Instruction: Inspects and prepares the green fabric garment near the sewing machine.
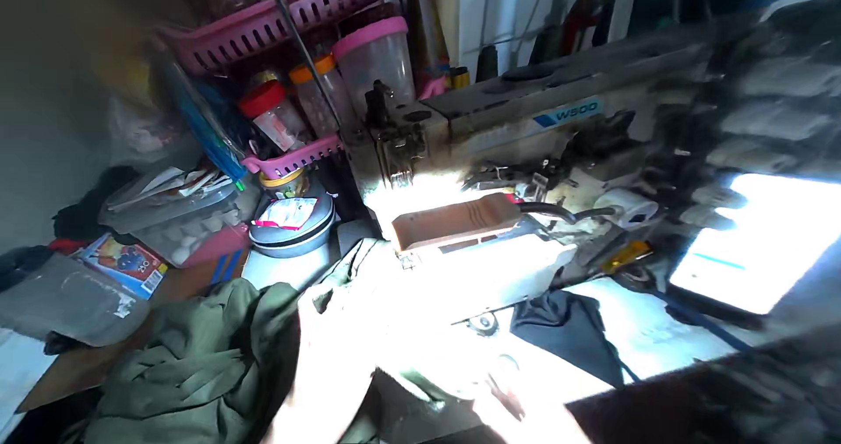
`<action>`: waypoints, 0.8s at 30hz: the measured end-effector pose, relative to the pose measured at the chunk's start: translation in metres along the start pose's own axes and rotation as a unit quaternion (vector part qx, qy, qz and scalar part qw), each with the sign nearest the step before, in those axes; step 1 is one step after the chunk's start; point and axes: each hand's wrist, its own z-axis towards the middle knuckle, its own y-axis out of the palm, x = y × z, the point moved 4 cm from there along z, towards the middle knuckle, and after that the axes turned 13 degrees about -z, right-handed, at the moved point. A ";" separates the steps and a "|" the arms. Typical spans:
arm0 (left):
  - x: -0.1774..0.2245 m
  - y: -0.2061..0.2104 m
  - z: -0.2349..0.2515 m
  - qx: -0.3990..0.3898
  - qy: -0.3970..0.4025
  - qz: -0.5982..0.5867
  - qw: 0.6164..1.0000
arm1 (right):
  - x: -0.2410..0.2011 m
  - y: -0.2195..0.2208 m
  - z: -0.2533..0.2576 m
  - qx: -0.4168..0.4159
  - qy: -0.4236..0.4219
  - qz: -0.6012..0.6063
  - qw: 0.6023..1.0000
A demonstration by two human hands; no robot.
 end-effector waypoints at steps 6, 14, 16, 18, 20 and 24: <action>0.001 -0.002 0.000 -0.022 0.000 0.022 1.000 | 0.007 0.009 -0.002 0.056 -0.014 0.044 0.997; -0.012 0.008 0.019 -0.093 -0.017 0.037 0.995 | 0.020 0.019 0.028 0.050 0.013 0.092 0.994; -0.020 0.009 0.027 -0.150 -0.037 0.021 0.988 | 0.025 0.021 0.044 0.062 -0.009 0.072 0.995; -0.030 0.002 0.037 -0.244 -0.059 -0.002 0.968 | 0.024 0.019 0.059 0.061 -0.026 0.059 0.996; -0.041 -0.020 0.048 -0.318 -0.076 -0.050 0.944 | 0.020 0.014 0.074 0.045 -0.037 0.071 0.996; -0.050 -0.090 0.059 -0.123 0.035 -0.155 0.980 | 0.014 -0.002 0.094 0.014 -0.086 0.011 0.996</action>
